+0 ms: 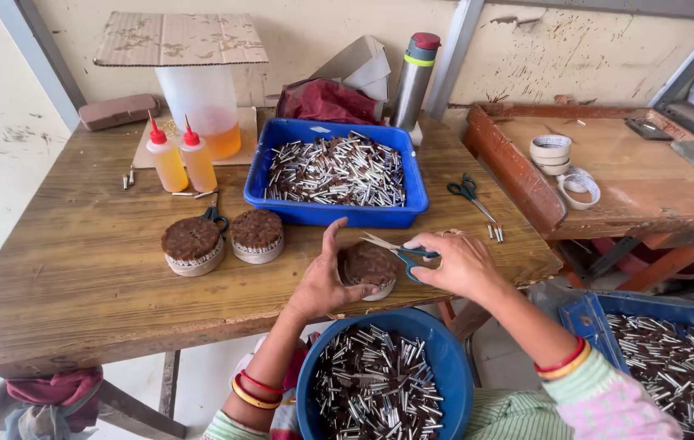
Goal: The recorder is seen picking up small filter components from a bowl on their lap and organizing them into circular bundles on a work table.
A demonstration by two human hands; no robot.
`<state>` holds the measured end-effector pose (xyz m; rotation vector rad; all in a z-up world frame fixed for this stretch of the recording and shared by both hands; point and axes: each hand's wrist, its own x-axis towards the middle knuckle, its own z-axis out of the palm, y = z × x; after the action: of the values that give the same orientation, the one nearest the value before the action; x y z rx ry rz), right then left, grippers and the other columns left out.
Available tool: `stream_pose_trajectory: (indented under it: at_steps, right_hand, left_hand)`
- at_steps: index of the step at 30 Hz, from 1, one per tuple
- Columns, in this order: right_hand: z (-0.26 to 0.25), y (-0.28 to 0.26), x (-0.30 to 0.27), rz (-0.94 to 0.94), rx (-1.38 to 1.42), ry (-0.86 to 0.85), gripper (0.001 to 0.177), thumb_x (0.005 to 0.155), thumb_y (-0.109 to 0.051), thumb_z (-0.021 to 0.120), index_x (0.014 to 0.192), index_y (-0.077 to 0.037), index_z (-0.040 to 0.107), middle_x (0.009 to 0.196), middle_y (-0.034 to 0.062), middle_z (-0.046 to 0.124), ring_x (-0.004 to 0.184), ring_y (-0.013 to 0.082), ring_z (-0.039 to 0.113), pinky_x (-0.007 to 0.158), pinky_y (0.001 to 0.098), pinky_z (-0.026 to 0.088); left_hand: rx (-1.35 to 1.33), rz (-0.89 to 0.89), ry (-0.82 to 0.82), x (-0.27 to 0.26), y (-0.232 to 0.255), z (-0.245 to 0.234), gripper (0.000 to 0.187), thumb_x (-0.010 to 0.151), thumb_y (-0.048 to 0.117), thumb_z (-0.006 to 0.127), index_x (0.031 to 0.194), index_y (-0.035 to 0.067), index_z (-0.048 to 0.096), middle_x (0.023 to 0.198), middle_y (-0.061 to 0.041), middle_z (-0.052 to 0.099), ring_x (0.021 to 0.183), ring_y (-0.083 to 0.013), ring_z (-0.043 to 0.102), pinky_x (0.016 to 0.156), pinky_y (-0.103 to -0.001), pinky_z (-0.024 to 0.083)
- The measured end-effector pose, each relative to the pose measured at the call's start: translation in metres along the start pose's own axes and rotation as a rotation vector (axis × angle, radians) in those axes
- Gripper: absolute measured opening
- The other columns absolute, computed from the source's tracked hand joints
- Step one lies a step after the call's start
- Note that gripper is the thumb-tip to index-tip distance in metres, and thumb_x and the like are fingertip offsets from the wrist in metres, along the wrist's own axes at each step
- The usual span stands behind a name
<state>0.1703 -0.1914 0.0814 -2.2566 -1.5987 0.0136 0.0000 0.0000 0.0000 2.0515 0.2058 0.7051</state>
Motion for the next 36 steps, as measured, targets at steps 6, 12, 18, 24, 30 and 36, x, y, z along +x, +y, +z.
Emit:
stream_pose_trajectory:
  at_steps: [6,12,18,24,30,36]
  right_hand:
    - [0.003,0.006,0.009,-0.095,0.028,-0.017,0.049,0.071,-0.032,0.084,0.117,-0.022,0.073,0.101,0.0123,0.077,0.094,0.0289,0.074,0.084,0.0432,0.056]
    - [0.002,0.021,0.012,0.063,0.022,-0.066,0.044,0.074,-0.030,0.082,0.117,-0.023,0.073,0.095,0.0110,0.078,0.089,0.0282,0.076,0.078,0.0428,0.059]
    - [0.015,0.067,0.005,-0.095,-0.098,0.028,0.050,0.084,-0.033,0.081,0.130,-0.019,0.068,0.124,0.0142,0.070,0.114,0.0310,0.068,0.097,0.0411,0.053]
    - [0.050,0.006,0.012,-0.344,0.423,0.094,0.097,0.076,-0.035,0.087,0.155,-0.007,0.038,0.153,0.0172,0.050,0.136,0.0328,0.053,0.108,0.0420,0.043]
    - [0.051,-0.002,0.027,-0.229,0.417,0.043,0.094,0.072,-0.037,0.091,0.149,-0.006,0.046,0.142,0.0135,0.062,0.129,0.0295,0.063,0.107,0.0404,0.048]
    - [0.043,-0.020,0.037,-0.006,0.554,-0.057,0.100,0.068,-0.034,0.088,0.152,-0.010,0.038,0.142,0.0129,0.058,0.122,0.0234,0.064,0.086,0.0364,0.063]
  left_hand:
    - [-0.143,0.068,-0.037,-0.006,-0.014,-0.001,0.131,0.067,0.015,0.090,0.159,0.015,-0.003,0.134,-0.020,0.065,0.125,-0.0342,0.064,0.112,-0.041,0.045]
    - [-0.090,0.015,-0.060,-0.005,-0.020,0.001,0.121,0.062,0.013,0.086,0.158,0.016,0.013,0.134,-0.017,0.064,0.124,-0.0352,0.063,0.111,-0.041,0.046]
    - [0.212,0.036,-0.056,0.010,0.012,0.014,0.113,0.062,0.038,0.095,0.153,0.014,0.031,0.141,-0.019,0.055,0.130,-0.0365,0.053,0.111,-0.043,0.043]
    - [-0.730,-0.156,-0.222,0.041,-0.036,0.037,0.087,0.086,0.046,0.078,0.155,0.009,0.040,0.144,-0.015,0.058,0.129,-0.0287,0.059,0.106,-0.043,0.050]
    - [-1.102,-0.455,-0.436,0.050,-0.014,0.021,0.065,0.088,0.047,0.069,0.140,0.014,0.049,0.119,-0.013,0.066,0.106,-0.0285,0.070,0.068,-0.049,0.065]
    - [-1.287,-0.540,-0.398,0.063,-0.053,0.042,0.050,0.093,0.040,0.071,0.128,0.007,0.059,0.110,-0.016,0.068,0.096,-0.0311,0.069,0.068,-0.051,0.066]
